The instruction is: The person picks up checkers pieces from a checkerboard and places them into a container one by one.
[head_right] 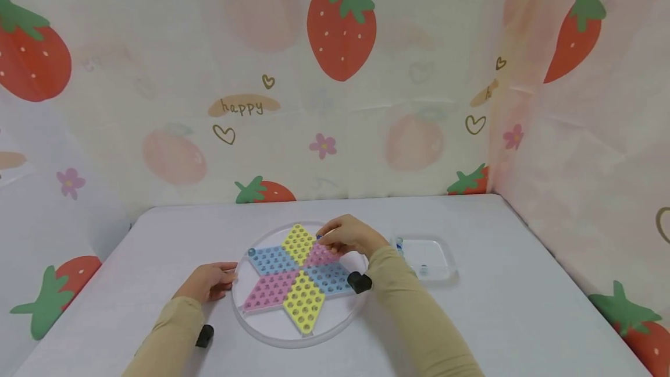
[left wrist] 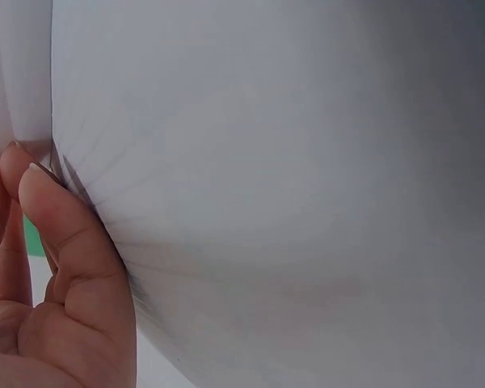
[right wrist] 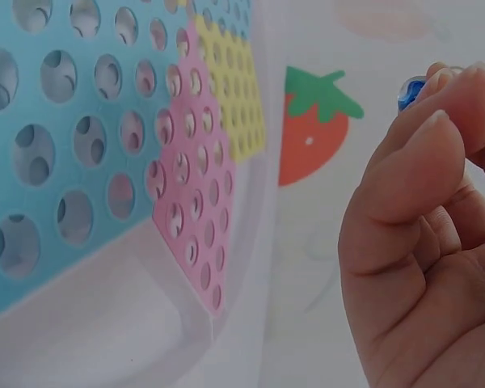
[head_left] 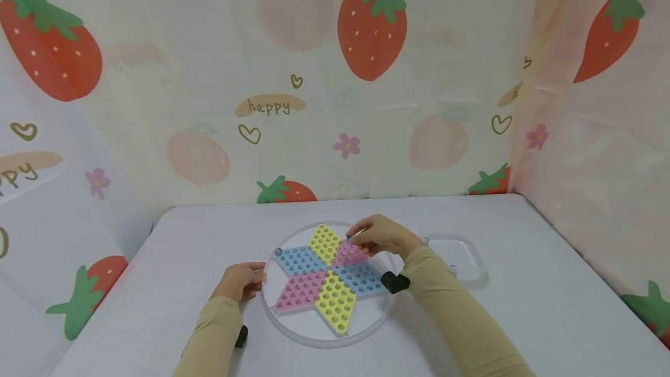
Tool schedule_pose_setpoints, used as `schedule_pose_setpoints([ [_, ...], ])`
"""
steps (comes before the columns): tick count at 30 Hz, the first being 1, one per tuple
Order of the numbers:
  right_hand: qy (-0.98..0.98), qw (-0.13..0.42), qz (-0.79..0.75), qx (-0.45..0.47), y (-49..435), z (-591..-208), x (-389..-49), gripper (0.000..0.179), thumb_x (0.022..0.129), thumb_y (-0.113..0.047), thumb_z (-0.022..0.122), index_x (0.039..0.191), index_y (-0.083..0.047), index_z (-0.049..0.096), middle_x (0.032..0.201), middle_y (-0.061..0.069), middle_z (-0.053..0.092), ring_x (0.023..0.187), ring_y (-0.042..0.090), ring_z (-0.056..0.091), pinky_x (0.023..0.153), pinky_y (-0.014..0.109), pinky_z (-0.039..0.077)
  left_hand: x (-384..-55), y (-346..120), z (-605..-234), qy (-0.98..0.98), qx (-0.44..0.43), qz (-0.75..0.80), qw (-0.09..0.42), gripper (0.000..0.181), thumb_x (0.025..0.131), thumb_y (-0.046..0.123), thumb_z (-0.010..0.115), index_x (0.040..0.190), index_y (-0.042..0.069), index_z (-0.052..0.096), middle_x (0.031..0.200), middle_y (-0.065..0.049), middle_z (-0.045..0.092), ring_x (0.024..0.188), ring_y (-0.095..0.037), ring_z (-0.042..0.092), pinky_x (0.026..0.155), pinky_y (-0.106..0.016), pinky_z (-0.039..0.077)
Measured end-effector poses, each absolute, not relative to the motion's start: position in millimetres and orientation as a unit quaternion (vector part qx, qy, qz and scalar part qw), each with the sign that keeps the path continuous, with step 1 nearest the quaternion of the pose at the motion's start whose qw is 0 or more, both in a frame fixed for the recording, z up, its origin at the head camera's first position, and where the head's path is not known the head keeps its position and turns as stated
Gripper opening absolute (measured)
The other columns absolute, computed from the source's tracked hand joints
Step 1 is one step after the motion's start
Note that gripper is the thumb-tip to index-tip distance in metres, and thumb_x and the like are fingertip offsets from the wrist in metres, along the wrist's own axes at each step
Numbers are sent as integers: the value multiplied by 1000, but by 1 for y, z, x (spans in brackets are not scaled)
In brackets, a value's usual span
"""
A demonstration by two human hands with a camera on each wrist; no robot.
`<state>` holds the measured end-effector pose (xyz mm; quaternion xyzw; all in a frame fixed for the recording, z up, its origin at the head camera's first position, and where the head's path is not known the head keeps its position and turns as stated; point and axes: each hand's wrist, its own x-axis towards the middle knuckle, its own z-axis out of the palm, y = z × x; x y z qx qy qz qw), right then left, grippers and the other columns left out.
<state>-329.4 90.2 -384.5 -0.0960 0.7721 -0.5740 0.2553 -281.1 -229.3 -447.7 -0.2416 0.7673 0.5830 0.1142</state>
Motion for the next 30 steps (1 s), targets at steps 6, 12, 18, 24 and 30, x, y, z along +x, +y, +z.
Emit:
schedule_pose_setpoints([
  [6, 780, 247, -569, -88, 97, -384, -327, 38, 91, -5, 66, 124, 9, 58, 69, 5, 58, 53, 10, 49, 53, 23, 45, -280, -229, -447, 767, -240, 583, 115, 42, 91, 1, 63, 132, -4, 54, 62, 3, 58, 55, -7, 53, 52, -19, 43],
  [12, 779, 241, -573, -82, 102, -382, -325, 36, 91, -4, 66, 124, 10, 58, 69, 4, 58, 53, 10, 49, 52, 22, 46, -279, -227, -444, 767, -237, 585, 116, 42, 91, 0, 63, 132, -5, 54, 64, 4, 59, 55, -7, 54, 52, -19, 43],
  [18, 776, 232, -580, -87, 110, -379, -322, 33, 91, -4, 65, 121, 8, 60, 69, 5, 57, 53, 10, 49, 53, 23, 45, -276, -227, -442, 765, -237, 588, 115, 43, 91, 0, 62, 133, -5, 53, 63, 3, 58, 54, -6, 53, 51, -19, 43],
  [24, 775, 220, -585, -90, 120, -379, -321, 31, 92, -4, 64, 120, 8, 60, 68, 5, 56, 53, 10, 49, 53, 23, 46, -276, -226, -442, 760, -239, 593, 114, 42, 91, -1, 63, 132, -5, 54, 62, 3, 58, 53, -6, 53, 50, -18, 43],
  [30, 779, 214, -585, -73, 128, -380, -320, 32, 91, -4, 65, 120, 8, 60, 68, 5, 56, 53, 11, 49, 54, 23, 46, -276, -226, -441, 760, -236, 595, 113, 43, 91, -1, 63, 132, -5, 54, 63, 3, 58, 53, -7, 53, 50, -18, 43],
])
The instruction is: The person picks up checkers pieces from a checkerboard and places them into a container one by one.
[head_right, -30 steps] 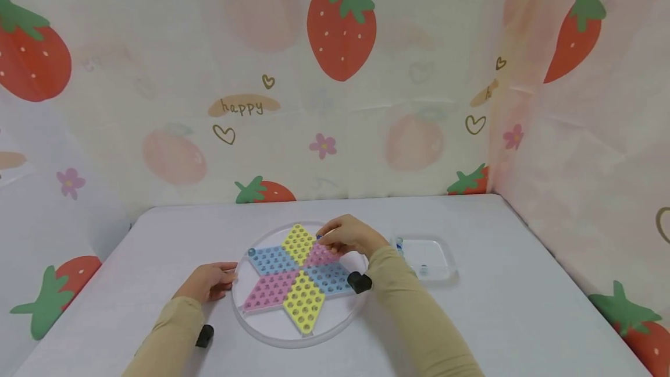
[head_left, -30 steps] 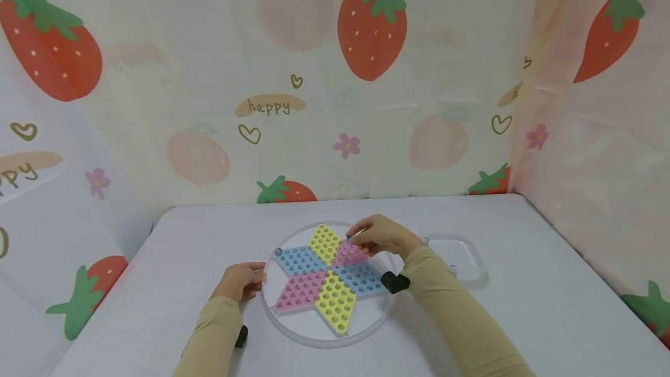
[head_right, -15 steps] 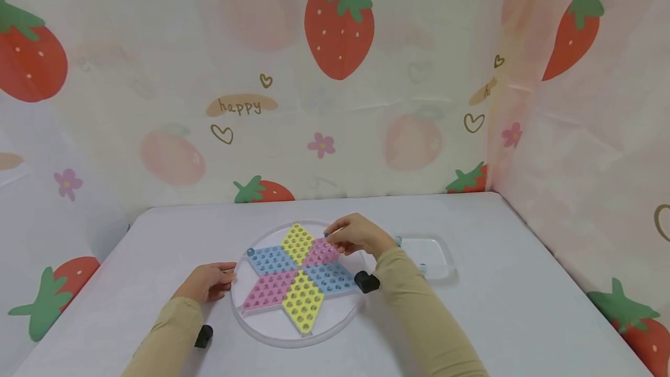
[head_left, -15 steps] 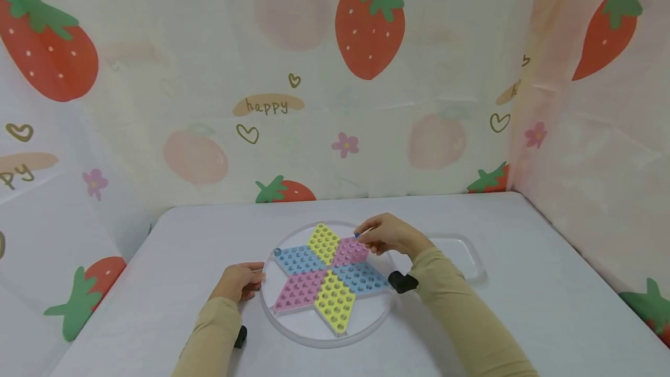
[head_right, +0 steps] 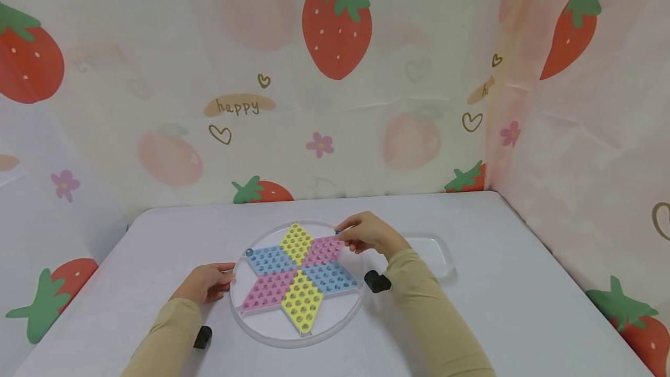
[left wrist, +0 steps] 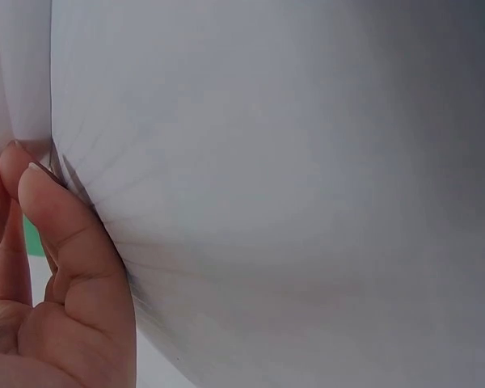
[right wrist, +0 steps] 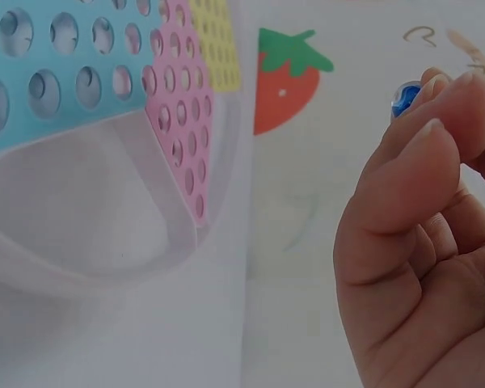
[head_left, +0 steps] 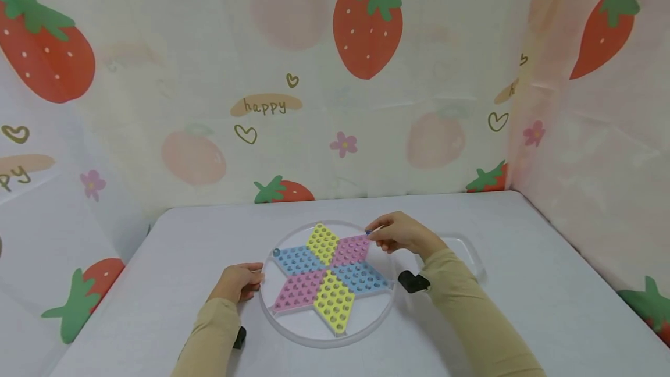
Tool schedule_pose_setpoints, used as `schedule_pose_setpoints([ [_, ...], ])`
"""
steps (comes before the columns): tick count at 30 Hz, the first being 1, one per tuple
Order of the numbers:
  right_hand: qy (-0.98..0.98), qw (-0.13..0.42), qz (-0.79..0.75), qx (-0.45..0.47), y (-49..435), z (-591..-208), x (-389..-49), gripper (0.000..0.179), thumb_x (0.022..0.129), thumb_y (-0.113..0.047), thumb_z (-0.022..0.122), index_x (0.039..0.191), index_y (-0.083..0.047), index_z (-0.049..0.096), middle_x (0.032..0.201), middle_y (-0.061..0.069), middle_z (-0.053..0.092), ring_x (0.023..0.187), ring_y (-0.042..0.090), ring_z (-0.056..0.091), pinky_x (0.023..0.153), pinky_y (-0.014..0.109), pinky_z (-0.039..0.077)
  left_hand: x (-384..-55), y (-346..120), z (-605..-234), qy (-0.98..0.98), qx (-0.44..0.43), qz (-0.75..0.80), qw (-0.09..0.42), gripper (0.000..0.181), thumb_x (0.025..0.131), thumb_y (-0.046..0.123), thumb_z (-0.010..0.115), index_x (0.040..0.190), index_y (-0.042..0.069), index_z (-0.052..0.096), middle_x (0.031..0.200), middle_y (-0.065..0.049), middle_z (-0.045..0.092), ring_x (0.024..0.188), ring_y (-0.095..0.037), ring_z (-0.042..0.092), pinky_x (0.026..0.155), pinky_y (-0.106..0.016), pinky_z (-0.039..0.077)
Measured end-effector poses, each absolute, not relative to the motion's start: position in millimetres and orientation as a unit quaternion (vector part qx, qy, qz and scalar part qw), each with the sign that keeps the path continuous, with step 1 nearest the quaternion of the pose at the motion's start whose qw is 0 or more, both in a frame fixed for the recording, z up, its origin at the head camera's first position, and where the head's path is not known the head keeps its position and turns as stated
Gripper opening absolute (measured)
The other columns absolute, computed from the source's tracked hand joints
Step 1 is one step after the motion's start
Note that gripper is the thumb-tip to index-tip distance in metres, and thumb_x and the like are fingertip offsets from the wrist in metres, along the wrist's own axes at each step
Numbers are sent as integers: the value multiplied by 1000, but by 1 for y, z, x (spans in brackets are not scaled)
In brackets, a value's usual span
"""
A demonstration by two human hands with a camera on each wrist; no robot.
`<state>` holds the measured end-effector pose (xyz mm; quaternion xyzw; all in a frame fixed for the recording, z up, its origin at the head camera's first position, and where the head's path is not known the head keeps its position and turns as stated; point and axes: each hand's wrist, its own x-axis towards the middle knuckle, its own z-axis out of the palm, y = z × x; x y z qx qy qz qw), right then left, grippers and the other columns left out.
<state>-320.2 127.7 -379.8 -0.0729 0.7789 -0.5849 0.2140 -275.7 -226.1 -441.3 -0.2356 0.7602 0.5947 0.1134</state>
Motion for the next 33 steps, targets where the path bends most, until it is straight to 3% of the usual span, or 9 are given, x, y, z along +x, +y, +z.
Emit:
schedule_pose_setpoints([
  [11, 778, 209, -587, -83, 137, -377, -318, 37, 92, -4, 63, 125, 12, 55, 65, 4, 55, 54, 9, 49, 53, 22, 46, -273, -226, -439, 758, -230, 601, 111, 43, 90, -2, 62, 132, -6, 53, 60, 4, 57, 52, -6, 53, 50, -18, 43],
  [33, 796, 184, -571, -84, 161, -373, -313, 32, 94, -9, 63, 120, 8, 59, 71, 5, 56, 58, 12, 50, 58, 25, 47, -277, -227, -441, 760, -239, 593, 118, 43, 91, -1, 63, 133, -4, 53, 60, 3, 57, 53, -7, 53, 50, -18, 43],
])
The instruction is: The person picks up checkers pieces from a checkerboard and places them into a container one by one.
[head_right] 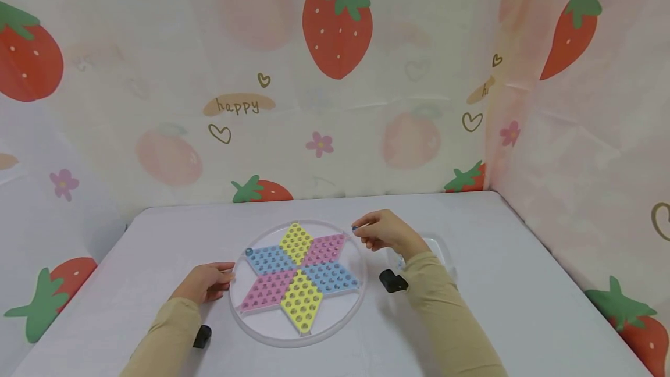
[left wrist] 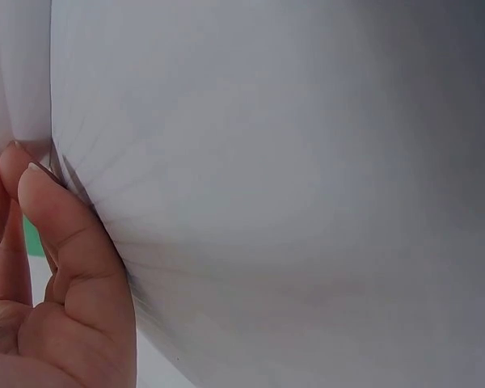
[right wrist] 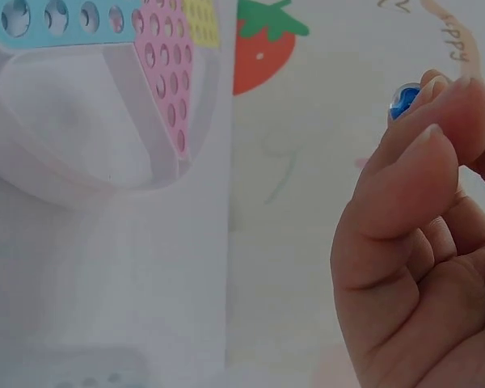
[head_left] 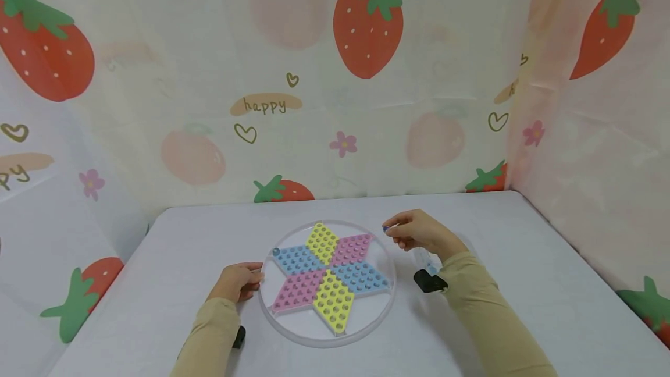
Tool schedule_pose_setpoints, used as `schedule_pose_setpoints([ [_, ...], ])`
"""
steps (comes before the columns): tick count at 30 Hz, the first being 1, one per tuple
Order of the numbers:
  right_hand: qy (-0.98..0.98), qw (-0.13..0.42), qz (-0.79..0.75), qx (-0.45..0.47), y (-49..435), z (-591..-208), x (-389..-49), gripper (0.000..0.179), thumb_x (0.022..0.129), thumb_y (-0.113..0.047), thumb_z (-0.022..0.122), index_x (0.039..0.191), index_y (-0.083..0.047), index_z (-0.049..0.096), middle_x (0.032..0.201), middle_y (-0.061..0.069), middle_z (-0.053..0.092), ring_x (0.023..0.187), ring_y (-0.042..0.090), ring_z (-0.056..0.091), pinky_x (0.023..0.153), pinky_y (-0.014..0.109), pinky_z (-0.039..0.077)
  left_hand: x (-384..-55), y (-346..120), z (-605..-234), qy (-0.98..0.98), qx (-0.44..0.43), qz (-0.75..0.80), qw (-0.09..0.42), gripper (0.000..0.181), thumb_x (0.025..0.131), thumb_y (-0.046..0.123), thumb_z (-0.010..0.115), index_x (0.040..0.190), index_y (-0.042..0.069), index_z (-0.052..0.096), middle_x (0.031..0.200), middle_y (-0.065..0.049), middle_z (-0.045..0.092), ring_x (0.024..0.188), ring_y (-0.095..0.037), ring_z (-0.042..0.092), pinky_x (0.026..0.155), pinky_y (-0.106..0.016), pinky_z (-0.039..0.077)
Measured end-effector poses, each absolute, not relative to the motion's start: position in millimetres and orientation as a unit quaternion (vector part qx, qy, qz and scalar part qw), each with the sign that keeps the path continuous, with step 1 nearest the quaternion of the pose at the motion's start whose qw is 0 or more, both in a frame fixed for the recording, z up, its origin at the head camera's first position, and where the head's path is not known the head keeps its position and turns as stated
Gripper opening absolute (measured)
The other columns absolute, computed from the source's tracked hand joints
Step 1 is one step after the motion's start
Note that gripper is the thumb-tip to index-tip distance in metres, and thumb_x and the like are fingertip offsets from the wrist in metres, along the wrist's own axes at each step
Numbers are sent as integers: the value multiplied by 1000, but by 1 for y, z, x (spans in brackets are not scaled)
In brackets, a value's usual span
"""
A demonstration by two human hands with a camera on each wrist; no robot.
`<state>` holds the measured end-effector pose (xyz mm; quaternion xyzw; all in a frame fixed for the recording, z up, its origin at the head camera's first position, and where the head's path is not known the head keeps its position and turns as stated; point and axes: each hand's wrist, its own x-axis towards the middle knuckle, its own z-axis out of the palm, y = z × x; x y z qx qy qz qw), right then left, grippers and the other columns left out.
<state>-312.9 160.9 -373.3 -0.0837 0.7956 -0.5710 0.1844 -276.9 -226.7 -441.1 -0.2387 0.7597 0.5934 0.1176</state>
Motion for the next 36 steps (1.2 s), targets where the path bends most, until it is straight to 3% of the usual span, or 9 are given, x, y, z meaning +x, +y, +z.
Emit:
schedule_pose_setpoints([
  [36, 810, 158, -560, -68, 208, -372, -304, 38, 96, -14, 61, 126, 7, 55, 72, 2, 56, 60, 13, 51, 58, 27, 44, -278, -229, -445, 760, -231, 596, 118, 44, 90, -1, 63, 133, -5, 53, 61, 4, 58, 53, -6, 53, 50, -19, 43],
])
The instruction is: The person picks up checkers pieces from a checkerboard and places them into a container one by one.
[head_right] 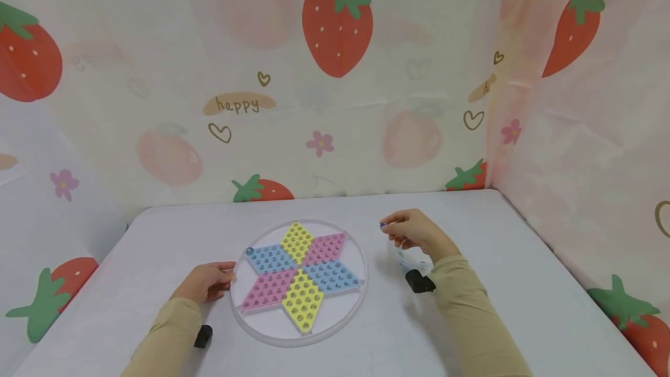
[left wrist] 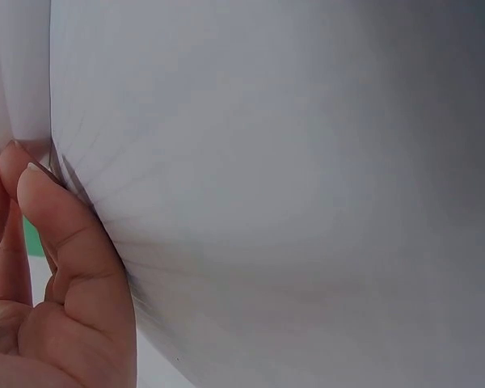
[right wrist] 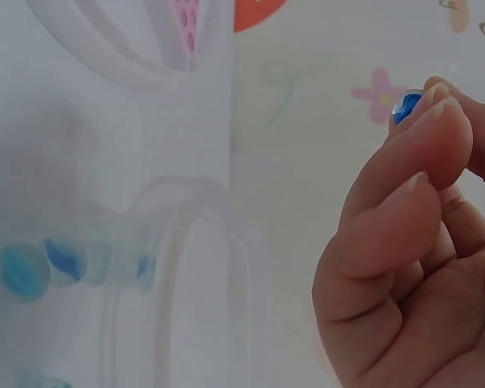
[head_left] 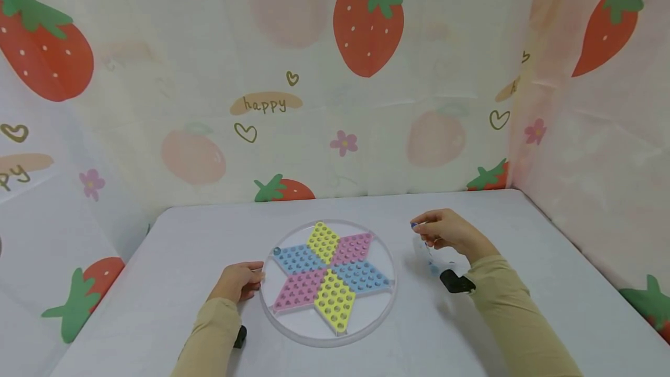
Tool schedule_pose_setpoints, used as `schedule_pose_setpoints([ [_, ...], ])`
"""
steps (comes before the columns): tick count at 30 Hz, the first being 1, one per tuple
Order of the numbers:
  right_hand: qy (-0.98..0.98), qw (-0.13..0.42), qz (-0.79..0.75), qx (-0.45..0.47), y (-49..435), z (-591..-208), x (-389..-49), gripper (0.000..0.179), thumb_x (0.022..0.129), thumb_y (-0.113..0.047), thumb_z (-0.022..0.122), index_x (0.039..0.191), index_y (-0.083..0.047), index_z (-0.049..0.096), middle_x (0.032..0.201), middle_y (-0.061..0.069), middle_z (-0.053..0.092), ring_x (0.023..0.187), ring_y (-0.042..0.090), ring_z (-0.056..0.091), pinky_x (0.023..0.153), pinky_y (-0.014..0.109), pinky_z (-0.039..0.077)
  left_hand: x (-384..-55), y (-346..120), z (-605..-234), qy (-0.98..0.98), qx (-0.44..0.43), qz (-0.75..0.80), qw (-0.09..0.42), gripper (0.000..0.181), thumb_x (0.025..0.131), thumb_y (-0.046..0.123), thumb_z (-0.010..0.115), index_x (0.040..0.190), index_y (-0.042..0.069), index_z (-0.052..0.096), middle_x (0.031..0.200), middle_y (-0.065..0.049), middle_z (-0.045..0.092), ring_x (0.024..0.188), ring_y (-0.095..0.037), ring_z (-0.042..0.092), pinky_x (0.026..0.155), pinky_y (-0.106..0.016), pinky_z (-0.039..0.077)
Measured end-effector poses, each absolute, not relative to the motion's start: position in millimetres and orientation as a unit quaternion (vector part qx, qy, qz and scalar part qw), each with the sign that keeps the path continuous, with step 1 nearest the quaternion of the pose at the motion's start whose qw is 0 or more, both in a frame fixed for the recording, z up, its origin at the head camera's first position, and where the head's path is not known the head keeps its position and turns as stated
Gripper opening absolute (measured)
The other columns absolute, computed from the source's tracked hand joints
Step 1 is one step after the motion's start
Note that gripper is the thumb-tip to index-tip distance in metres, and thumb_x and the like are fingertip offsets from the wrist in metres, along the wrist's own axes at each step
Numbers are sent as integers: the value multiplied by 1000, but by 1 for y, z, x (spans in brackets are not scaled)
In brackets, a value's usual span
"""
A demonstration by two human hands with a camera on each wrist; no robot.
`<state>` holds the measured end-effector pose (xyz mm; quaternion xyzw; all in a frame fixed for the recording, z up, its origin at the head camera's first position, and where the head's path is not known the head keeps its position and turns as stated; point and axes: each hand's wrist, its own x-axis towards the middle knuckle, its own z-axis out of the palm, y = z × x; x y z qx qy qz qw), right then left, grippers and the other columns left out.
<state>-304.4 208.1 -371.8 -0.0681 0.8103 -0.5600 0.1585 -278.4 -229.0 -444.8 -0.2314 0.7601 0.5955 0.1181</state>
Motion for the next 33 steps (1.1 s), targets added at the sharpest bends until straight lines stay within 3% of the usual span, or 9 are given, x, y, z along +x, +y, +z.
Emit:
schedule_pose_setpoints([
  [11, 815, 156, -555, -49, 222, -376, -302, 36, 96, -15, 61, 124, 6, 57, 74, 1, 56, 63, 13, 53, 61, 28, 45, -279, -228, -443, 761, -241, 590, 124, 44, 91, 0, 63, 134, -4, 52, 60, 3, 57, 54, -7, 53, 51, -18, 43],
  [24, 828, 172, -533, 14, 237, -391, -301, 39, 97, -14, 59, 127, 10, 54, 90, 3, 64, 79, 17, 59, 68, 31, 48, -283, -230, -449, 765, -245, 583, 123, 43, 91, 1, 63, 133, -4, 54, 62, 2, 57, 54, -8, 53, 50, -19, 43],
  [33, 834, 184, -516, 61, 242, -404, -307, 30, 93, -6, 62, 117, 11, 59, 78, 0, 65, 73, 15, 59, 68, 31, 49, -278, -228, -442, 762, -246, 587, 122, 43, 91, 0, 63, 132, -4, 54, 60, 2, 57, 53, -7, 52, 50, -18, 43],
])
